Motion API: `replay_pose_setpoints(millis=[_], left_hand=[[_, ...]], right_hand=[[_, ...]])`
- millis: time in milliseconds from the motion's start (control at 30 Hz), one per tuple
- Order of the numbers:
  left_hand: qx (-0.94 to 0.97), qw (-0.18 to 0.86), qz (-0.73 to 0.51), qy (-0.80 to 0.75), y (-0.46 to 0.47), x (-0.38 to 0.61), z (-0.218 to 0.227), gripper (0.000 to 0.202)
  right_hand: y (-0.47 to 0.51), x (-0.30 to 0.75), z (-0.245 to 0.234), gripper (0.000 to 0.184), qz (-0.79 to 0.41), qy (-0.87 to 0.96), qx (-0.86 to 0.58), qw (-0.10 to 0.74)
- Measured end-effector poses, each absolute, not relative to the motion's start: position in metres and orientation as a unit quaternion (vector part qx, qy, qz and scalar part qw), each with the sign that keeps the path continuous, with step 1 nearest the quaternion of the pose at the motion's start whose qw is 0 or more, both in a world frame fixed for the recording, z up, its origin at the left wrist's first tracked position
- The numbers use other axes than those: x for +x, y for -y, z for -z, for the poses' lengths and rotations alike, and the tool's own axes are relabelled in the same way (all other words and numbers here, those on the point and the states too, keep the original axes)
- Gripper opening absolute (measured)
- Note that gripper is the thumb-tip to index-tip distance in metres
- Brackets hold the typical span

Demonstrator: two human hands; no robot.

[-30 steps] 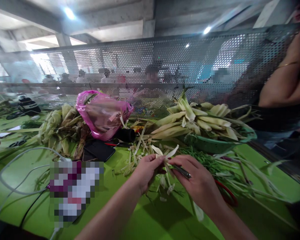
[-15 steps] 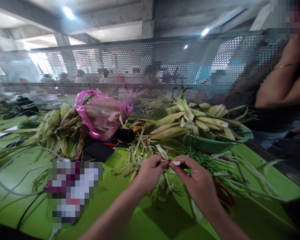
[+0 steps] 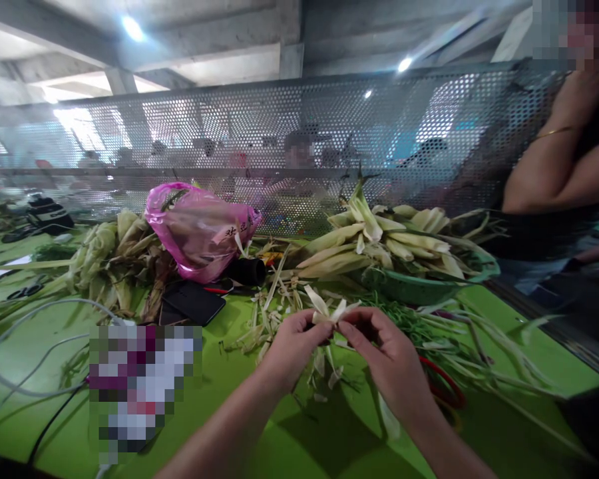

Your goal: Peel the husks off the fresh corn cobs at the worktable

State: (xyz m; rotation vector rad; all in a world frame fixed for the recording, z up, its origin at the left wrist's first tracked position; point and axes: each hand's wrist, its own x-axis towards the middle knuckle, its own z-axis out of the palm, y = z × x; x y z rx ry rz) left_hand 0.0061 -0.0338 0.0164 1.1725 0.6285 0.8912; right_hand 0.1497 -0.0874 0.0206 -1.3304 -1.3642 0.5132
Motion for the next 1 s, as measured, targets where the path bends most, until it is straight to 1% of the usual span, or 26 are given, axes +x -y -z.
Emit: replay_pose_setpoints(millis=[200, 367, 433, 533, 667, 800, 900, 1000], left_hand=[[0.456, 0.712, -0.440, -0.303, 0.037, 0.009, -0.019, 0.025], [0.437, 0.710, -0.454, -0.314, 0.037, 0.011, -0.020, 0.026], [0.460, 0.698, -0.451, -0.313, 0.035, 0.010, -0.019, 0.026], [0.488, 0.682, -0.443, -0.318, 0.033, 0.009, -0.017, 0.026], [0.536, 0.645, -0.427, -0.339, 0.029, 0.009, -0.013, 0.029], [0.626, 0.563, -0.408, -0.353, 0.029, 0.009, -0.008, 0.021], [0.667, 0.544, -0.391, -0.326, 0.031, 0.009, -0.008, 0.021], [0.679, 0.560, -0.371, -0.296, 0.034, 0.007, -0.012, 0.018]], right_hand=[[0.084, 0.144, -0.012, 0.020, -0.231, 0.563, -0.557, 0.565], [0.082, 0.142, -0.012, 0.029, -0.345, 0.509, -0.526, 0.588], [0.082, 0.144, -0.015, 0.031, -0.351, 0.495, -0.521, 0.601], [0.084, 0.148, -0.019, 0.024, -0.282, 0.531, -0.533, 0.595], [0.088, 0.148, -0.021, 0.008, -0.109, 0.635, -0.526, 0.555], [0.088, 0.149, -0.022, 0.011, 0.002, 0.707, -0.507, 0.493], [0.086, 0.152, -0.022, 0.010, 0.027, 0.709, -0.520, 0.476], [0.084, 0.156, -0.021, 0.008, -0.022, 0.689, -0.526, 0.498]])
